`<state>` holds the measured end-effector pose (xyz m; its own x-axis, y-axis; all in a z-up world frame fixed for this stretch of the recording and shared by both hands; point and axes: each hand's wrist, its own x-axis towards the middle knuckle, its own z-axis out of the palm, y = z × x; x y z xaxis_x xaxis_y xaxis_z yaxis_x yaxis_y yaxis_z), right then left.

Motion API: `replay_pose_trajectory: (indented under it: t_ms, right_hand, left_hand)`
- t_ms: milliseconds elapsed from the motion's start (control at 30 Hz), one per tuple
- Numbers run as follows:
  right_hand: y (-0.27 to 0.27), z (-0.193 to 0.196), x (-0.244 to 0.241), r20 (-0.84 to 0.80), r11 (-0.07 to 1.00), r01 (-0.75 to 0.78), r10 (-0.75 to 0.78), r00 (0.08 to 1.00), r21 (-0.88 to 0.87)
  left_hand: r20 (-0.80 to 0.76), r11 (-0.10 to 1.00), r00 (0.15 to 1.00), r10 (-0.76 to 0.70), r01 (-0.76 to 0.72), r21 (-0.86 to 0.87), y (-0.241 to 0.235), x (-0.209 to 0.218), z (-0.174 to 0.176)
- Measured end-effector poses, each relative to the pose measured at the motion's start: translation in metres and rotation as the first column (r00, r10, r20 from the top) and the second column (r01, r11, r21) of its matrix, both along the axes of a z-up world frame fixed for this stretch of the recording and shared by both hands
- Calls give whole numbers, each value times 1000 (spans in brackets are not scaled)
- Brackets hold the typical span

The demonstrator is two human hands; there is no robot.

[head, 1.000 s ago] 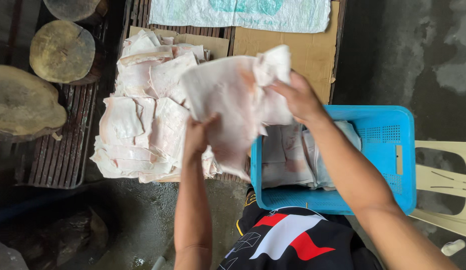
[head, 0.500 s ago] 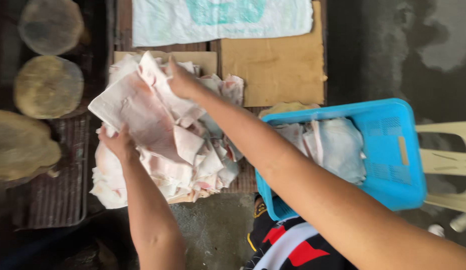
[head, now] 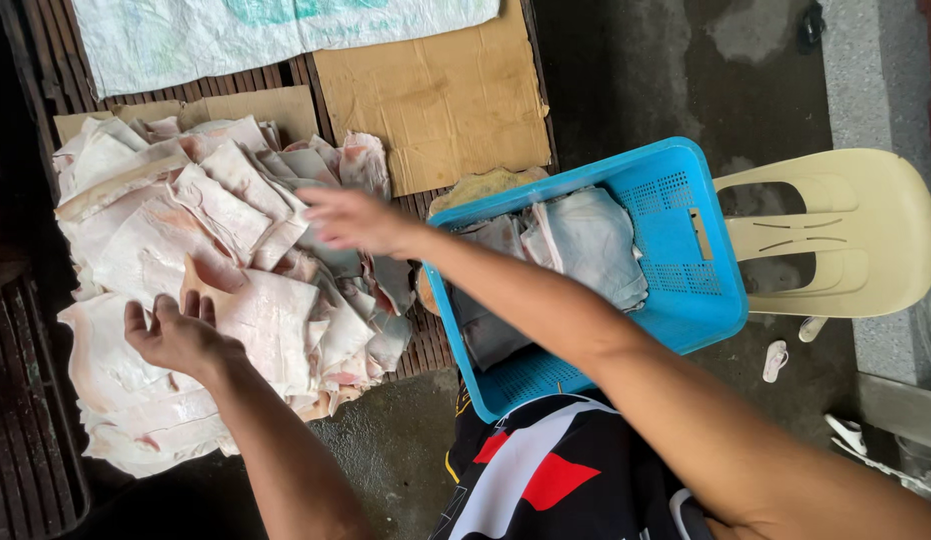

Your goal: The person sorts pieces of processed animal skin by picking them up from a pile and placing them into a blue plastic crate.

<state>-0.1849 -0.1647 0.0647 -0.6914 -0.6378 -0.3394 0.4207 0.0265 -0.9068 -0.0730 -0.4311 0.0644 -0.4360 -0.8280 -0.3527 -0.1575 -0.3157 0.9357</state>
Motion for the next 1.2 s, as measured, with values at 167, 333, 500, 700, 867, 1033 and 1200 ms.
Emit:
replay_pose_trajectory:
  t_ms: [167, 333, 500, 700, 867, 1033, 1200]
  right_hand:
    - [151, 51, 4, 127, 946, 324, -323, 938, 10]
    - [247, -1, 56, 196, 881, 467, -472, 859, 78]
    - [303, -113, 116, 312, 806, 539, -592, 743, 247]
    - [271, -183, 163, 86, 767, 190, -304, 949, 613]
    - [249, -178, 135, 2, 704, 141, -197, 980, 696]
    - [220, -212, 162, -442, 692, 308, 18, 897, 653]
    - [206, -223, 146, -251, 572, 162, 80, 965, 804]
  left_hand:
    - [-368, 945, 885, -284, 324, 50, 114, -17, 26]
    - [-298, 726, 724, -622, 676, 126, 283, -16, -6]
    - [120, 545, 535, -836, 835, 74, 356, 7, -93]
    - [680, 492, 509, -529, 836, -243, 350, 38, -161]
    - [753, 455, 507, -419, 835, -309, 363, 39, -165]
    - [752, 489, 486, -445, 835, -251, 359, 53, -178]
    - [662, 567, 498, -561, 813, -132, 344, 80, -215]
